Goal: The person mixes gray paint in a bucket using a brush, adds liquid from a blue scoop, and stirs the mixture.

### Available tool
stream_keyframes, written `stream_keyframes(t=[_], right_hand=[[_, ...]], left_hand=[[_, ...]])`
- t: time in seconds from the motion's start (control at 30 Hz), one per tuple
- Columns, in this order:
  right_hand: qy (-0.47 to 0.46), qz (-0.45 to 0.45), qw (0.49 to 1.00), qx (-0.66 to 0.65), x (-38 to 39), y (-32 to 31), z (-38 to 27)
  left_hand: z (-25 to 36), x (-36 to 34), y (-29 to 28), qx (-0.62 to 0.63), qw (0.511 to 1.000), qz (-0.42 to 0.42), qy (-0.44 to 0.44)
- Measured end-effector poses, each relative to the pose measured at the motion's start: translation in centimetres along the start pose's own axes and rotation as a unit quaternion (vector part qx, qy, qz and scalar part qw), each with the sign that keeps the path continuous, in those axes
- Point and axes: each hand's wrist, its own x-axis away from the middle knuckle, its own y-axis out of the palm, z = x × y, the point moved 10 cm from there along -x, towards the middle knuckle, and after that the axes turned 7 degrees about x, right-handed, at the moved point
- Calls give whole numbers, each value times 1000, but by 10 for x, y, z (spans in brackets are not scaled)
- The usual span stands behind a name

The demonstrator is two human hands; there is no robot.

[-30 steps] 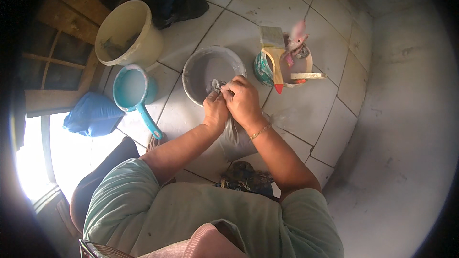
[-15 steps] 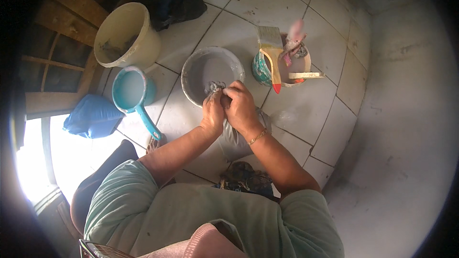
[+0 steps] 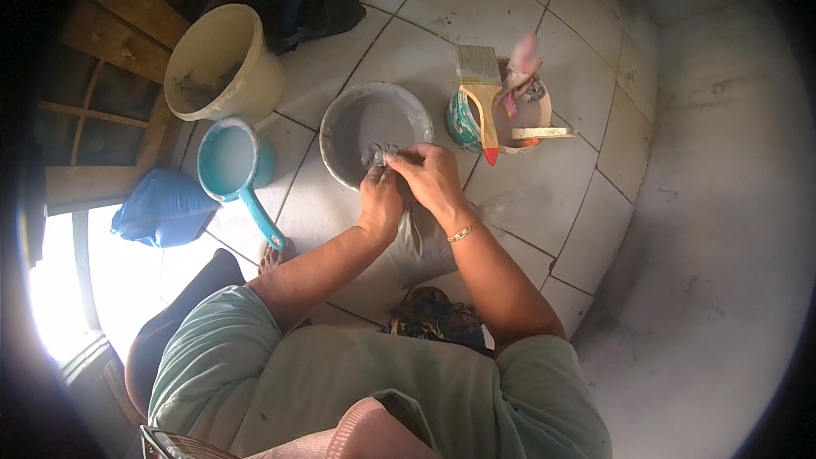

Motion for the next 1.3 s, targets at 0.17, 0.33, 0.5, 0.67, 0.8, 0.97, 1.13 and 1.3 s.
stream_keyframes(t=[0.17, 0.33, 0.5, 0.67, 0.8, 0.97, 1.13, 1.3], right_hand=[[-41, -12, 996, 74, -5, 2, -4], [-97, 38, 989, 108, -9, 3, -14], [-140, 82, 980, 115, -8, 5, -28], [-137, 132, 979, 68, -1, 8, -28], [-140, 163, 974, 73, 6, 12, -34], [-207, 132, 936, 251, 6, 27, -55], [-164, 155, 922, 314, 14, 24, -59], [-158, 122, 927, 317, 19, 31, -60]], left_hand=[[-9, -10, 1, -93, 996, -13, 9], [-19, -20, -1, -119, 992, -15, 41], [-13, -20, -2, -81, 995, -16, 60], [-9, -14, -15, -67, 997, 4, 38], [-18, -11, -27, -61, 998, 5, -18], [-2, 9, -36, -91, 994, 17, 51], [34, 39, -41, -141, 983, 43, 110], [23, 44, -39, -206, 970, 36, 127]])
